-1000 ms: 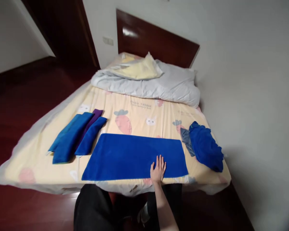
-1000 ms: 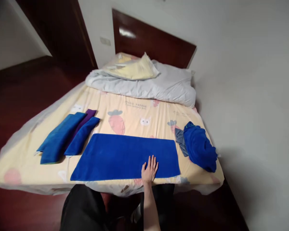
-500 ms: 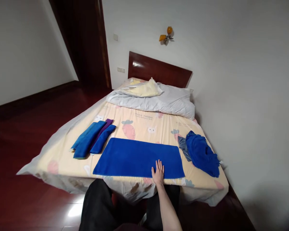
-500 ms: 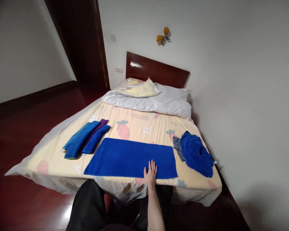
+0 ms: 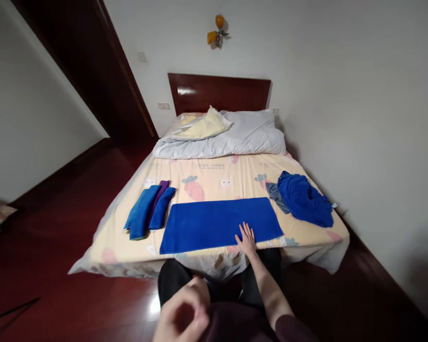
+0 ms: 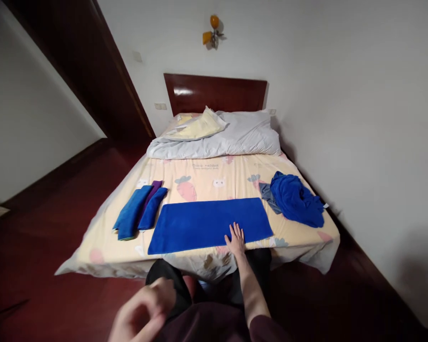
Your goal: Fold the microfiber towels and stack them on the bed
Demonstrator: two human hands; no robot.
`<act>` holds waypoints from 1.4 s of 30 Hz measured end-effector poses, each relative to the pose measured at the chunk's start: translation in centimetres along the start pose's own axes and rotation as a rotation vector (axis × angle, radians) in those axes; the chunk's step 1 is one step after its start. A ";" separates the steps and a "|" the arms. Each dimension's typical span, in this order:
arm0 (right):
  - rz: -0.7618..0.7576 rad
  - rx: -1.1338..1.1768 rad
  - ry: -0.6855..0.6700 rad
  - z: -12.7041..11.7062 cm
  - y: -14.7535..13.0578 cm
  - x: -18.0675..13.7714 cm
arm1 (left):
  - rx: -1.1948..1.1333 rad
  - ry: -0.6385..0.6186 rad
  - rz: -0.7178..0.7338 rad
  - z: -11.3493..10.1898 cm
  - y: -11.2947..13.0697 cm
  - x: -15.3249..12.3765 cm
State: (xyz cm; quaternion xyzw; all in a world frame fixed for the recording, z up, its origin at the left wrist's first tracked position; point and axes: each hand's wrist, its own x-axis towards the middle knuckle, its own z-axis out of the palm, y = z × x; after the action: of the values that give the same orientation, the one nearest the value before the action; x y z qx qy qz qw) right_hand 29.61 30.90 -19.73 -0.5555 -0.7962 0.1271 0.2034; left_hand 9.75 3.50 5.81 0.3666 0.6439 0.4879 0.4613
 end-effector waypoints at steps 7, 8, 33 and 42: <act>-0.046 0.079 0.123 0.1 -0.9 -6.7 | -0.206 -0.077 -0.300 1.7 -9.5 -2.7; -0.054 0.116 0.124 0.0 -1.0 -8.3 | -0.181 -0.094 -0.307 1.5 -10.6 -3.0; 0.292 0.355 -0.005 -6.5 2.3 -14.4 | 0.688 -0.614 0.174 9.8 -18.0 7.5; 0.356 0.350 -0.030 -6.3 2.2 -14.1 | 0.440 -0.226 0.093 12.0 -19.0 13.5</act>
State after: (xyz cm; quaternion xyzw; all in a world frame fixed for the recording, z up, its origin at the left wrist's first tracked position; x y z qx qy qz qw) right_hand 38.64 18.33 -17.67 -0.6415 -0.6544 0.3052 0.2591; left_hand 16.64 14.56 -16.87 0.5397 0.6615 0.3124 0.4165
